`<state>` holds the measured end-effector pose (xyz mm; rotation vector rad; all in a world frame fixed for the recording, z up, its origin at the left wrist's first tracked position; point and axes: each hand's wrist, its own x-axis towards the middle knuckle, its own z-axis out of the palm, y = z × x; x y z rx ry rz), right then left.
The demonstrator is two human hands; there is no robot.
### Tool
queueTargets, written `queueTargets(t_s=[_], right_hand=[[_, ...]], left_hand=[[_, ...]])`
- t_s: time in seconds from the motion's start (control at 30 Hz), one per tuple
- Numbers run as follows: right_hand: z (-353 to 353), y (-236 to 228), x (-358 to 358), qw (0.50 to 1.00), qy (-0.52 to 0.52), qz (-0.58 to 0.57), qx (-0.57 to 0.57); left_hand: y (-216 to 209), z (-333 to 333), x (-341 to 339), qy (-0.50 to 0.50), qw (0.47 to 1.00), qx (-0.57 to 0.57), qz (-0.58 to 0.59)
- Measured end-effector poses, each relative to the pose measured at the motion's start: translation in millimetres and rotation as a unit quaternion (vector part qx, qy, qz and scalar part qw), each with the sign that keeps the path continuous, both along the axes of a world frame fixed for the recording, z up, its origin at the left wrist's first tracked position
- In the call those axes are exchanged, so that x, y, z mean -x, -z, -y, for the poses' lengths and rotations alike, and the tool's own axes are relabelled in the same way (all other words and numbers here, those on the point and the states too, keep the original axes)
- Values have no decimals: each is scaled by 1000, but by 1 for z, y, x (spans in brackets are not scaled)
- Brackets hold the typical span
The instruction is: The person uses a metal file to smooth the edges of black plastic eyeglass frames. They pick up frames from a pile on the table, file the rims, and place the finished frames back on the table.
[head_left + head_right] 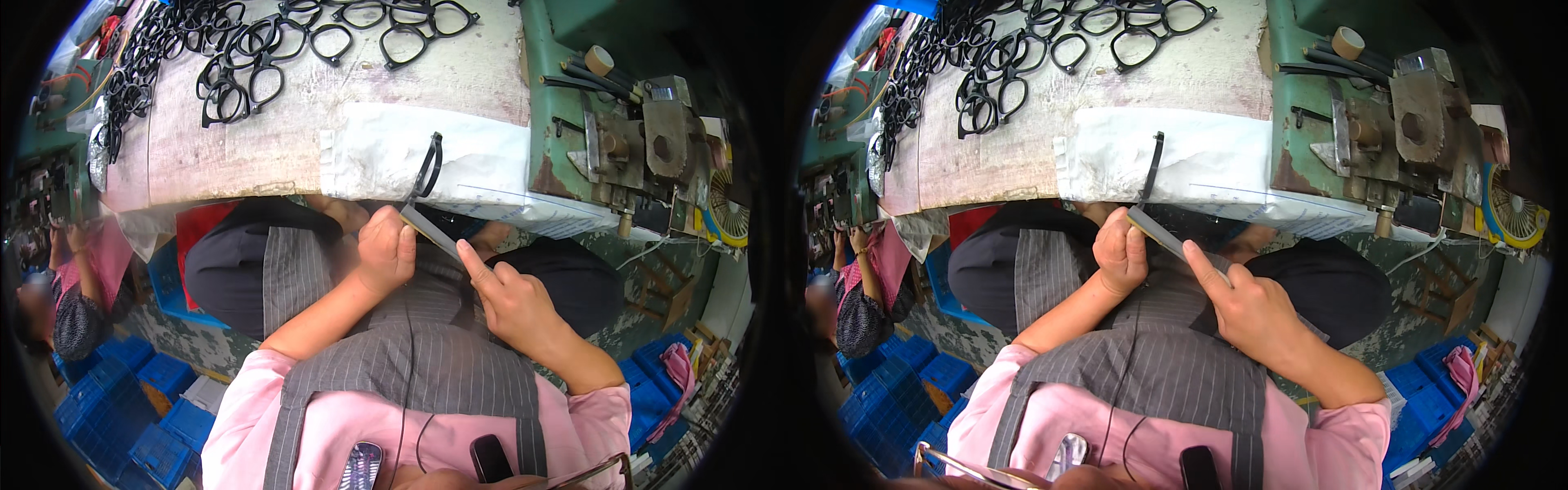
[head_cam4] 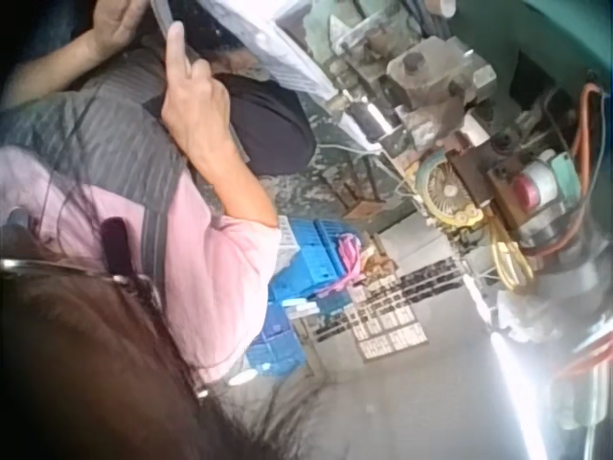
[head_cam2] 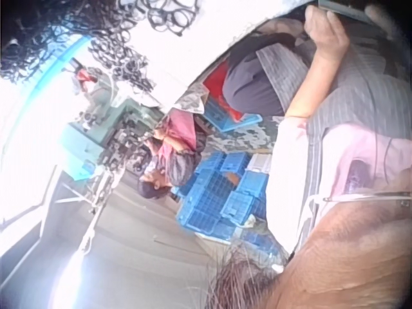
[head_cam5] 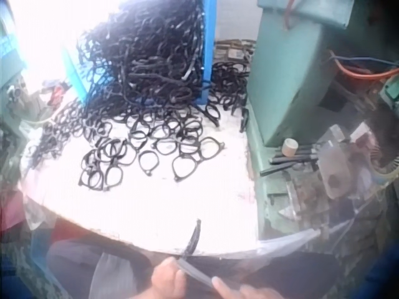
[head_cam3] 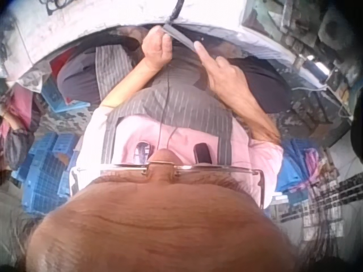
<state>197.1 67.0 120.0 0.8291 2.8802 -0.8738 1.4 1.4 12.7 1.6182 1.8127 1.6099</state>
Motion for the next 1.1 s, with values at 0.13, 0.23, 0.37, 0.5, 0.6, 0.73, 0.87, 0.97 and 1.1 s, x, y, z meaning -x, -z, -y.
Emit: queueTargets(t_s=[0.13,0.23,0.37,0.5,0.6,0.73,0.87,0.97,1.1], right_hand=[[-7,18,22,999,18,-37,-5],[-13,21,27,1000,22,-18,-12],[-1,-4,4,998,33,19,45],[2,6,10,997,46,-31,49],[-8,22,24,999,41,-12,30],[-11,16,18,996,54,-36,61],[0,2,5,995,50,-15,85],[-5,16,15,997,42,-15,58],[-13,27,22,997,51,-49,35]], left_hand=[[1,2,0,3,1000,8,8],[0,3,2,2,1000,23,-4],[2,0,1,10,1000,-5,-13],[2,0,-1,4,1000,-7,15],[1,2,-1,4,1000,7,4],[1,1,-4,-8,999,-13,47],[5,-1,-5,-13,998,-21,59],[6,0,-4,-7,999,-14,47],[4,4,-2,-9,999,3,33]])
